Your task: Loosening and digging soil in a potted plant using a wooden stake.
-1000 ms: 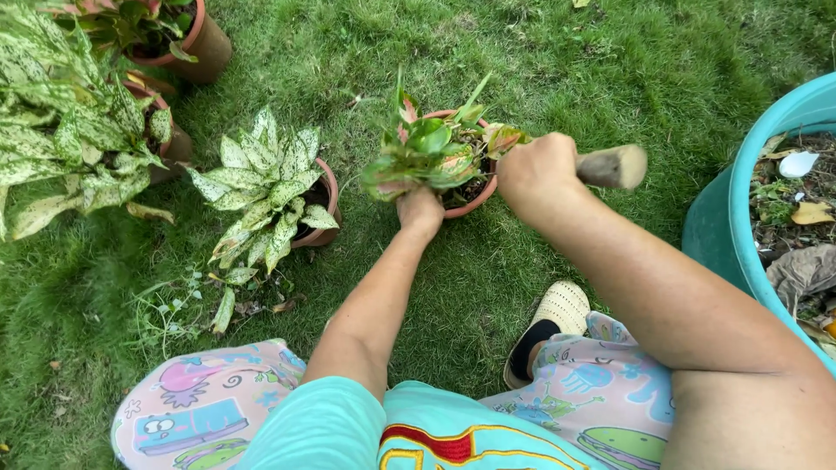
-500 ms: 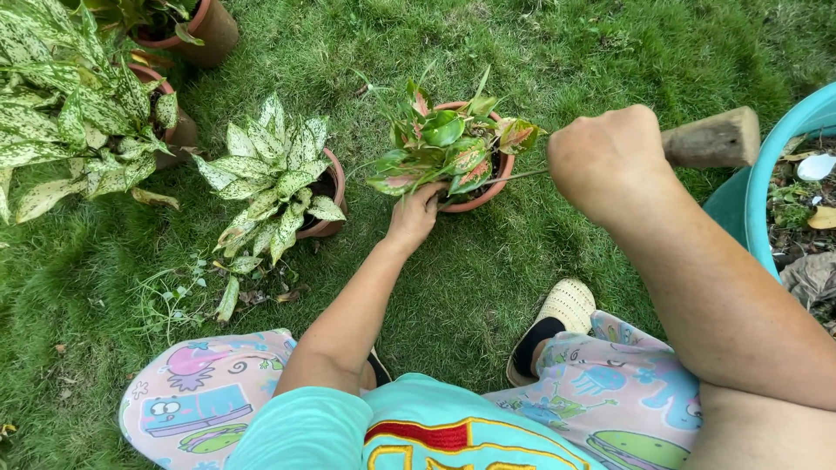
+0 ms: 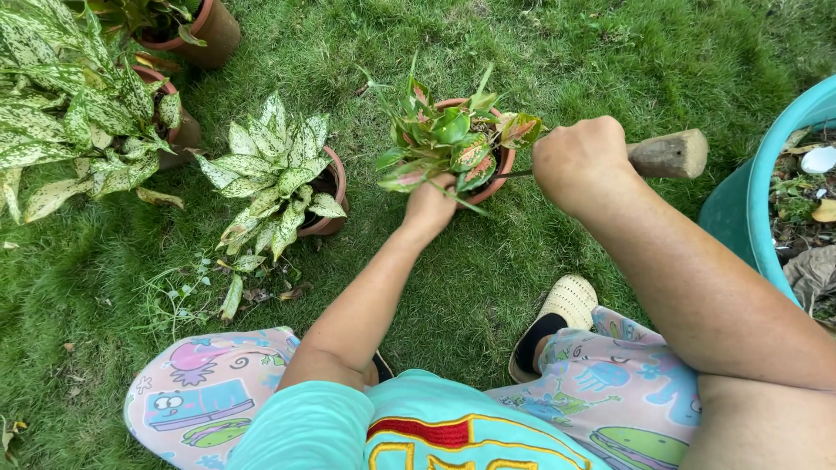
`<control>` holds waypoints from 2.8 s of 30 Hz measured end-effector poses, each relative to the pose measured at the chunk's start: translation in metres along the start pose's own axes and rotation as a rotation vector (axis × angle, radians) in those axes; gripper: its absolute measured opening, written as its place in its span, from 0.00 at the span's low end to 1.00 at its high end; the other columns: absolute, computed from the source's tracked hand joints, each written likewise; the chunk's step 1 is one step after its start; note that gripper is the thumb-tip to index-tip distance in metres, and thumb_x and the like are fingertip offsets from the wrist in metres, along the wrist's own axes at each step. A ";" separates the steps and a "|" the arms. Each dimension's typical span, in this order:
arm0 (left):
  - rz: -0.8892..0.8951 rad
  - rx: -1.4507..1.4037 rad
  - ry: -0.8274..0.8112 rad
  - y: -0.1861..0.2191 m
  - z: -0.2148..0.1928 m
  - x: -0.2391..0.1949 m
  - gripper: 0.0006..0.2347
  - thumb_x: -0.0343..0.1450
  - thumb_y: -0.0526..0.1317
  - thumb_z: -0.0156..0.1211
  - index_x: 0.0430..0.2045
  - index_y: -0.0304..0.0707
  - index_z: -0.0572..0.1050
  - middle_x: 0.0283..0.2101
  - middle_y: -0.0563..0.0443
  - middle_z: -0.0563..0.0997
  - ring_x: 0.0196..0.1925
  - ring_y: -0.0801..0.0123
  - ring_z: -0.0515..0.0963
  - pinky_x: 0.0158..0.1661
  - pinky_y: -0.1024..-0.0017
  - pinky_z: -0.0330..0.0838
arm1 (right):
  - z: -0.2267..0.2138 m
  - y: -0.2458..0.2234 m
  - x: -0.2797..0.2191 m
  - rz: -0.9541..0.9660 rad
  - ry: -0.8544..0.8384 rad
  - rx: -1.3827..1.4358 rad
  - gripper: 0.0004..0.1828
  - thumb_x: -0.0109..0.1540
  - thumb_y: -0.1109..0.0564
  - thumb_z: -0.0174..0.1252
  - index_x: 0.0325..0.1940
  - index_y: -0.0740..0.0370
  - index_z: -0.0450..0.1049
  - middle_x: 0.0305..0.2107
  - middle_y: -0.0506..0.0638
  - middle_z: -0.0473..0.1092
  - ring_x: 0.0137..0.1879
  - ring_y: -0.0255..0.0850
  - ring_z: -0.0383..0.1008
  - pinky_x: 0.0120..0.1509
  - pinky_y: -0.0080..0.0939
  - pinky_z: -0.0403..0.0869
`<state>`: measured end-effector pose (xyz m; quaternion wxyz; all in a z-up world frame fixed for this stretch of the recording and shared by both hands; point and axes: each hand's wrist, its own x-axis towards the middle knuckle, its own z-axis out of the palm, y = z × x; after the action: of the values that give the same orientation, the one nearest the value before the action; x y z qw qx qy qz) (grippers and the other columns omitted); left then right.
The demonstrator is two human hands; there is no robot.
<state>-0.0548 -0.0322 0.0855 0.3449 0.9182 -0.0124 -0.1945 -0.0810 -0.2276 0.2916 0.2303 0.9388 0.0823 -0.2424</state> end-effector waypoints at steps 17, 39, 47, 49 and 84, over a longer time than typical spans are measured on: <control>-0.811 -2.548 -0.406 0.052 -0.017 0.012 0.24 0.76 0.55 0.43 0.57 0.36 0.71 0.56 0.38 0.77 0.58 0.52 0.77 0.56 0.48 0.73 | 0.006 -0.001 0.009 0.024 -0.083 -0.031 0.12 0.65 0.46 0.61 0.47 0.51 0.82 0.42 0.49 0.81 0.40 0.36 0.82 0.36 0.37 0.76; -0.395 -1.669 -0.424 -0.014 0.050 0.078 0.17 0.79 0.53 0.39 0.57 0.49 0.69 0.58 0.48 0.76 0.59 0.60 0.78 0.53 0.53 0.81 | 0.014 -0.039 0.026 -0.050 -0.073 -0.120 0.14 0.65 0.48 0.62 0.46 0.59 0.81 0.34 0.51 0.80 0.37 0.37 0.81 0.39 0.42 0.78; -0.289 -1.611 -0.434 -0.035 0.058 0.077 0.18 0.80 0.50 0.35 0.62 0.46 0.64 0.65 0.45 0.68 0.68 0.56 0.69 0.62 0.47 0.72 | 0.004 -0.041 0.024 -0.080 -0.080 -0.163 0.14 0.66 0.47 0.61 0.47 0.58 0.80 0.36 0.50 0.80 0.38 0.37 0.80 0.40 0.42 0.77; -0.290 -1.685 -0.442 -0.022 0.042 0.061 0.19 0.80 0.50 0.33 0.63 0.45 0.62 0.66 0.43 0.67 0.69 0.53 0.68 0.62 0.45 0.70 | -0.001 -0.036 0.019 -0.079 -0.079 -0.194 0.14 0.66 0.47 0.61 0.48 0.58 0.79 0.36 0.52 0.80 0.38 0.38 0.80 0.38 0.42 0.78; 0.020 0.527 -0.136 0.093 -0.028 0.079 0.10 0.75 0.34 0.46 0.40 0.34 0.77 0.41 0.43 0.84 0.43 0.58 0.85 0.42 0.59 0.82 | 0.045 -0.018 0.021 -0.082 0.006 0.093 0.10 0.66 0.50 0.58 0.46 0.55 0.82 0.40 0.47 0.80 0.42 0.42 0.82 0.41 0.47 0.76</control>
<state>0.0388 -0.0979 0.1369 0.0943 0.9609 -0.0950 -0.2423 -0.0865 -0.2319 0.2397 0.1764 0.9450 0.1098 -0.2524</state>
